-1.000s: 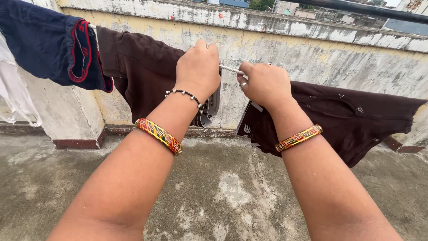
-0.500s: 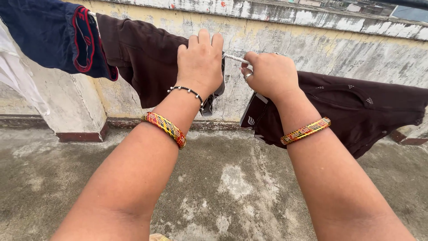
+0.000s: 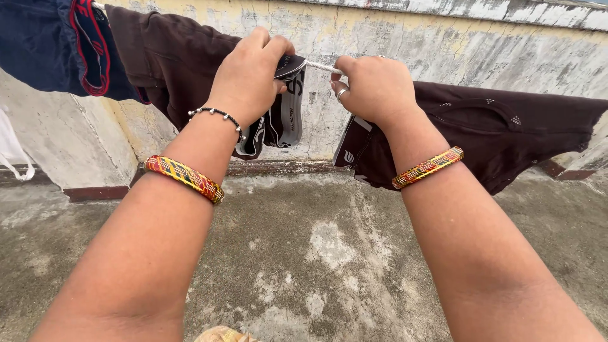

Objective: The person removes several pieces of laundry from a clothesline, places them into a yellow bucket, and then hangs a towel and various shirts back onto the line.

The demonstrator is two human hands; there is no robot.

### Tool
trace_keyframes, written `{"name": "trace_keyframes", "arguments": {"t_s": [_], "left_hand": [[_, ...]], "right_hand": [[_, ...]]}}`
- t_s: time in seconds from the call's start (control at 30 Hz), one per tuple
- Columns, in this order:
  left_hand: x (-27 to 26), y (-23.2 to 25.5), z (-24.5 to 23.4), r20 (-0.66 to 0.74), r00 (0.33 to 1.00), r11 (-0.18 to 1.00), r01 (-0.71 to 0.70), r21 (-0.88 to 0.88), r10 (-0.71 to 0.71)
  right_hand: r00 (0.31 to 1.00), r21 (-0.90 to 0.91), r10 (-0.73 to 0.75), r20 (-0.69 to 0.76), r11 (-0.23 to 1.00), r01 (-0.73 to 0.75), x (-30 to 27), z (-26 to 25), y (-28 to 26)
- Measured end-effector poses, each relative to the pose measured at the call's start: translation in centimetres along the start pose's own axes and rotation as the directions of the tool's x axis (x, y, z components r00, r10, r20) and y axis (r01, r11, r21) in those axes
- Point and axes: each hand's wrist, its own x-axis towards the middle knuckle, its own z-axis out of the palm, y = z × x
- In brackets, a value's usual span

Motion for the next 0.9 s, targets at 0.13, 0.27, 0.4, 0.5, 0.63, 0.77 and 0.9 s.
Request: {"name": "trace_keyframes", "arguments": {"t_s": [0.13, 0.27, 0.4, 0.5, 0.63, 0.77, 0.9], "left_hand": [[-0.5, 0.0, 1.5, -0.137, 0.991, 0.999, 0.001, -0.034, -0.006], [-0.4, -1.3, 1.9, -0.122, 0.989, 0.984, 0.066, -0.163, -0.086], [-0.8, -1.0, 2.6, -0.223, 0.953, 0.959, -0.148, 0.241, 0.203], [0.6, -0.9, 3.0, -0.143, 0.946, 0.855, -0.189, 0.483, 0.290], [3.3, 0.7, 3.5, -0.107, 0.975, 0.859, -0.117, 0.498, 0.195], [4.1, 4.1, 4.6, -0.221, 0.973, 0.985, -0.025, 0.170, 0.063], [2.1, 4.1, 2.3, -0.080, 0.997, 0.999, 0.017, -0.052, -0.021]], "right_hand": [[0.999, 0.011, -0.025, -0.047, 1.000, 0.026, 0.3, 0.8, 0.5], [0.999, -0.019, -0.022, -0.031, 1.000, 0.021, 0.5, 0.8, 0.2], [0.999, 0.002, 0.022, 0.025, 1.000, -0.022, 0.5, 0.9, 0.0], [0.997, -0.014, 0.024, 0.071, 1.000, -0.023, 0.5, 1.0, 0.2], [0.998, 0.127, -0.028, -0.055, 0.991, 0.034, -0.1, 0.6, 0.7], [0.990, 0.408, 0.040, -0.135, 0.913, 0.019, -0.2, 0.0, 1.0], [0.982, 0.545, 0.019, -0.187, 0.834, 0.087, -0.2, 1.0, 2.1]]}}
